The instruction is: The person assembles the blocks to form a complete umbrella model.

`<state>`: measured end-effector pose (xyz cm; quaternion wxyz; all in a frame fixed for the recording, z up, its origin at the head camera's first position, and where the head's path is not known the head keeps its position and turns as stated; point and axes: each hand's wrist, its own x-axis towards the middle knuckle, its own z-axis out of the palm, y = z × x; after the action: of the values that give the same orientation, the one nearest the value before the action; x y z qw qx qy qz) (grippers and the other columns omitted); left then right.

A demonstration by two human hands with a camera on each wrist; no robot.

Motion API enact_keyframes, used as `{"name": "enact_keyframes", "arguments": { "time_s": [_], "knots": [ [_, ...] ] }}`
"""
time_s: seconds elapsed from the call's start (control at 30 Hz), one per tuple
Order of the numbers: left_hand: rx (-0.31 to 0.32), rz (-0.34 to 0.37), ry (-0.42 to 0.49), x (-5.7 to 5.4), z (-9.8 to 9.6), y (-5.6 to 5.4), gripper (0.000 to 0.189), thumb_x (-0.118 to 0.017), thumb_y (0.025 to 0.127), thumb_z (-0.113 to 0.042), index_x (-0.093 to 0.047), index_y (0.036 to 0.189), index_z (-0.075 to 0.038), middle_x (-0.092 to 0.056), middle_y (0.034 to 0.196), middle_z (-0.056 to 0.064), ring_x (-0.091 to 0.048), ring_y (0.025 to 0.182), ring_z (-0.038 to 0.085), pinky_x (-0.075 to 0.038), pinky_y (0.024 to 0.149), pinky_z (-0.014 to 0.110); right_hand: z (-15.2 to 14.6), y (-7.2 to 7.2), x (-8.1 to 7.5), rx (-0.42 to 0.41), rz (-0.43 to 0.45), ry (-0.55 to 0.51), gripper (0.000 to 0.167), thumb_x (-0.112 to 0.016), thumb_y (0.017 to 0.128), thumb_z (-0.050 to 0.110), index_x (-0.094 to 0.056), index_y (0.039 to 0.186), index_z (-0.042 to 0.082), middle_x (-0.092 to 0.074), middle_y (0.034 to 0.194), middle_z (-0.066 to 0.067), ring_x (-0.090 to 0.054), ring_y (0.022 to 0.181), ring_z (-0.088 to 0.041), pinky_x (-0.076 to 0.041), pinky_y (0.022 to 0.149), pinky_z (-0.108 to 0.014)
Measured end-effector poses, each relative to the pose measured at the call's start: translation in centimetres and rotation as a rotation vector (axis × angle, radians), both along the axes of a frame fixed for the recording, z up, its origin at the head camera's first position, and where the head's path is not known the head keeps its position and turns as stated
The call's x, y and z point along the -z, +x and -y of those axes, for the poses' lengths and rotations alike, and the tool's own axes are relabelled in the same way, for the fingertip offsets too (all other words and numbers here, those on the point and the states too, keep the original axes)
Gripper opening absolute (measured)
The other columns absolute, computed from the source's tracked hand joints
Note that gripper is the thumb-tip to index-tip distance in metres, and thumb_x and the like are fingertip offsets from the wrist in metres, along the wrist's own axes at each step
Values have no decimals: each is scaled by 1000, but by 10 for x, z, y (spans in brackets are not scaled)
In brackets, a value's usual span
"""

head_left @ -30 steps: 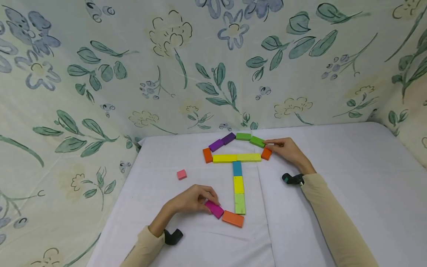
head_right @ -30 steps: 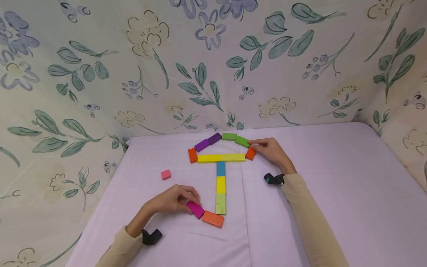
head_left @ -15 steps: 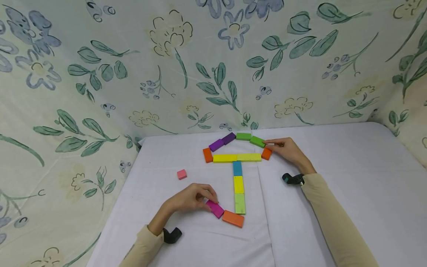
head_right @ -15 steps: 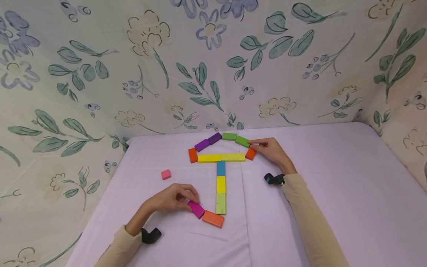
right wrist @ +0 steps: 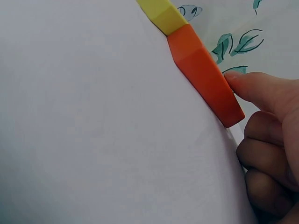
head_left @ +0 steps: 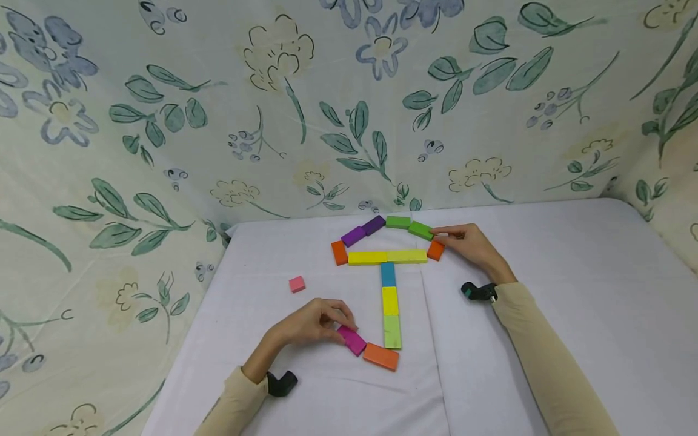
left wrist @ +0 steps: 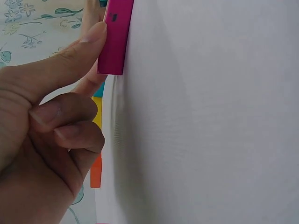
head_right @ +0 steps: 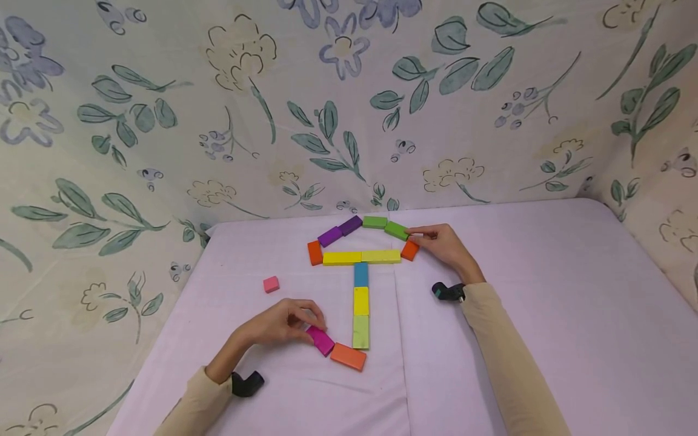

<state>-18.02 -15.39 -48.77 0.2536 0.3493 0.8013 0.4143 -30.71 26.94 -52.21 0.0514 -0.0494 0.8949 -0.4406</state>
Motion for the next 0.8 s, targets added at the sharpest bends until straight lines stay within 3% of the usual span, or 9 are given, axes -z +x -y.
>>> {"name": "enact_keyframes", "arguments": {
  "time_s": [0.13, 0.3, 0.37, 0.53, 0.6, 0.7, 0.8],
  "knots": [
    [-30, -12, 39, -2, 5, 0, 30, -81, 90, -14, -78, 120, -11, -71, 118, 5, -50, 74, 9, -39, 64, 16, 0, -1, 1, -2, 2, -5, 39, -68, 100, 40, -72, 133, 19, -65, 117, -13, -46, 92, -25, -34, 75, -35],
    [-127, -52, 80, -7, 17, -2, 29, -80, 91, -12, -78, 119, -7, -70, 118, 7, -45, 66, 12, -36, 61, 18, 0, -1, 1, -3, -4, 0, 39, -68, 100, 40, -72, 133, 19, -66, 119, -12, -46, 93, -25, -35, 77, -35],
    [-180, -87, 84, -8, 22, -3, 29, -80, 90, -13, -78, 119, -7, -70, 118, 7, -45, 65, 16, -36, 60, 18, 0, -1, 0, -4, -5, 1, 39, -68, 100, 41, -72, 133, 19, -66, 120, -12, -46, 93, -25, -35, 76, -35],
    [-337, -216, 78, -8, 38, -7, 30, -81, 90, -12, -79, 119, -8, -70, 117, 8, -53, 79, 27, -41, 66, 18, -1, -2, 1, -2, 4, -3, 41, -68, 100, 42, -72, 133, 20, -67, 122, -13, -46, 94, -26, -34, 77, -36],
    [-402, -283, 69, -7, 45, -10, 29, -81, 89, -11, -79, 118, -8, -71, 115, 8, -54, 83, 25, -42, 67, 19, -1, -2, 1, 0, 9, 0, 41, -68, 100, 43, -72, 134, 20, -67, 126, -13, -46, 96, -26, -34, 78, -37],
    [-506, -384, 26, -3, 56, -15, 29, -82, 87, -9, -80, 116, -8, -71, 113, 8, -48, 73, 18, -38, 62, 19, -1, -2, 2, 5, 17, 0, 41, -68, 100, 43, -72, 134, 20, -67, 130, -13, -46, 98, -26, -34, 80, -38],
    [-605, -432, -31, 0, 66, -19, 30, -85, 85, -9, -80, 114, -9, -71, 113, 9, -45, 68, 10, -36, 59, 20, -2, -2, 3, 7, 18, 4, 42, -67, 100, 43, -72, 134, 19, -67, 125, -14, -46, 97, -26, -34, 79, -37]
  ]
}}
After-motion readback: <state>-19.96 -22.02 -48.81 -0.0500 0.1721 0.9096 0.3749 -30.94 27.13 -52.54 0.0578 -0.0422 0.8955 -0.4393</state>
